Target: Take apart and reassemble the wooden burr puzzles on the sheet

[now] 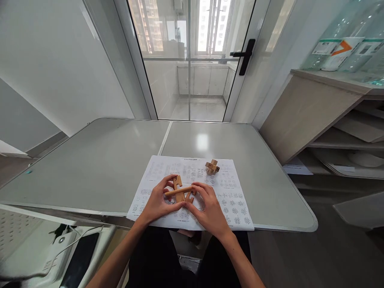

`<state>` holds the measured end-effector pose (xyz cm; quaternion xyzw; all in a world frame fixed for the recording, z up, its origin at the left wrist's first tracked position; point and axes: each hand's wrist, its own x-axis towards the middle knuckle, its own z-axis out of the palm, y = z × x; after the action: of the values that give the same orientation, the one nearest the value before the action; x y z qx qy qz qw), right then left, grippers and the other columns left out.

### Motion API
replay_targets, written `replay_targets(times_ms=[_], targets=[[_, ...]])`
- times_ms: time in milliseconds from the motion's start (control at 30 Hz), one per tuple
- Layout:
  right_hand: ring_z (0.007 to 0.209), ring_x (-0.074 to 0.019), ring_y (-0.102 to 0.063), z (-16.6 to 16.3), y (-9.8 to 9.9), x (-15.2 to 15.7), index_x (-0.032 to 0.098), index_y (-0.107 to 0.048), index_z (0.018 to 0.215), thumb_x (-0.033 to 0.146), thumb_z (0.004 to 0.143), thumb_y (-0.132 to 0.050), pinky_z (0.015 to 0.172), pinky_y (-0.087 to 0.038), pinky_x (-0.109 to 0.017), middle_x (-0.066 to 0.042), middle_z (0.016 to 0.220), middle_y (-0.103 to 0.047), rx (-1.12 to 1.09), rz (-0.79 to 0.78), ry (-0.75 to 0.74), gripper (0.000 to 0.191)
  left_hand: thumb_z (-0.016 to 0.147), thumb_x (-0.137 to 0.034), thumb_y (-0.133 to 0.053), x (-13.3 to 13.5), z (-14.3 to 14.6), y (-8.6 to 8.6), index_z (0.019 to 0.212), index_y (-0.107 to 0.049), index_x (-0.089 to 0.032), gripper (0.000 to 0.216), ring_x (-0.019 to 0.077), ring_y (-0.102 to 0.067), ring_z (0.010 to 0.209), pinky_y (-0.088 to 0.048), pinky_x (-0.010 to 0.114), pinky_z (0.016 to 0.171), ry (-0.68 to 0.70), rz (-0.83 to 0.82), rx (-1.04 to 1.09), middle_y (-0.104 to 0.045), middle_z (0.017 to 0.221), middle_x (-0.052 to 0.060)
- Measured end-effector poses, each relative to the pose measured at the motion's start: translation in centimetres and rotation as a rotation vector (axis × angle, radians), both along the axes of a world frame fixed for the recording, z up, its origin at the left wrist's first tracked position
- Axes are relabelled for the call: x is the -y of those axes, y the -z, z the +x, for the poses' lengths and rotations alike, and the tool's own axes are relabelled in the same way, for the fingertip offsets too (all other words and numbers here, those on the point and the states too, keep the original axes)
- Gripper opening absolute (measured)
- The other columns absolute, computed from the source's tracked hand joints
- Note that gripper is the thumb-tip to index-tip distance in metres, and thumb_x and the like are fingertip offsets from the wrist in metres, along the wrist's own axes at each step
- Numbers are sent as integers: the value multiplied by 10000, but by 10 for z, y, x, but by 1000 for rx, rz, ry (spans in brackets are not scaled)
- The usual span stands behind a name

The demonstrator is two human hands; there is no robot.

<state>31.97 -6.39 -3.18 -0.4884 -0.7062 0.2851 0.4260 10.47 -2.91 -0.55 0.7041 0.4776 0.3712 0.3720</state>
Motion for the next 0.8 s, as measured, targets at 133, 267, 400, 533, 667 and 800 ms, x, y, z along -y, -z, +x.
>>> replay_targets(times_ms=[133, 267, 400, 533, 667, 800], targets=[[1331, -282, -548, 4, -3, -1, 315, -655, 1273, 383, 992, -674, 1138, -473, -489, -70, 1358, -626, -69, 17, -47, 290, 677, -469, -907, 1, -1, -1, 1411, -512, -248, 862, 214, -672, 922, -583, 292, 653, 38, -19, -1, -675, 1129, 72], [1262, -269, -602, 7, -4, -2, 290, -685, 1187, 361, 1024, -614, 1084, -507, -460, -74, 1288, -663, -145, 12, -66, 191, 660, -469, -912, 2, -2, -3, 1400, -529, -248, 862, 166, -643, 788, -569, 298, 663, 82, -36, -28, -662, 1040, 43], [1210, -260, -617, 7, -7, -1, 287, -708, 1118, 362, 1049, -569, 1061, -506, -445, -65, 1193, -697, -165, -17, -95, 173, 661, -457, -913, 3, -2, -2, 1403, -529, -272, 855, 182, -637, 854, -561, 300, 692, 119, -31, -43, -656, 1074, 47], [1126, -267, -639, 8, -8, 0, 270, -714, 1112, 404, 1059, -534, 986, -531, -426, -80, 1140, -693, -187, -82, -110, 231, 670, -460, -906, 3, -2, -1, 1411, -519, -279, 855, 218, -643, 938, -560, 309, 703, 140, -20, -57, -668, 1102, 63], [1052, -259, -656, 9, -4, 0, 253, -709, 1121, 432, 1062, -517, 913, -539, -387, -86, 1121, -694, -194, -119, -128, 269, 665, -468, -908, 4, -2, -2, 1411, -530, -273, 859, 227, -650, 944, -560, 325, 726, 139, 1, -78, -675, 1066, 56], [983, -243, -668, 10, -4, 1, 254, -708, 1158, 419, 1068, -511, 844, -540, -352, -76, 1072, -698, -198, -135, -142, 272, 670, -458, -906, 3, -1, -4, 1414, -534, -252, 858, 198, -655, 846, -567, 322, 701, 115, -35, -69, -675, 1026, 49]])
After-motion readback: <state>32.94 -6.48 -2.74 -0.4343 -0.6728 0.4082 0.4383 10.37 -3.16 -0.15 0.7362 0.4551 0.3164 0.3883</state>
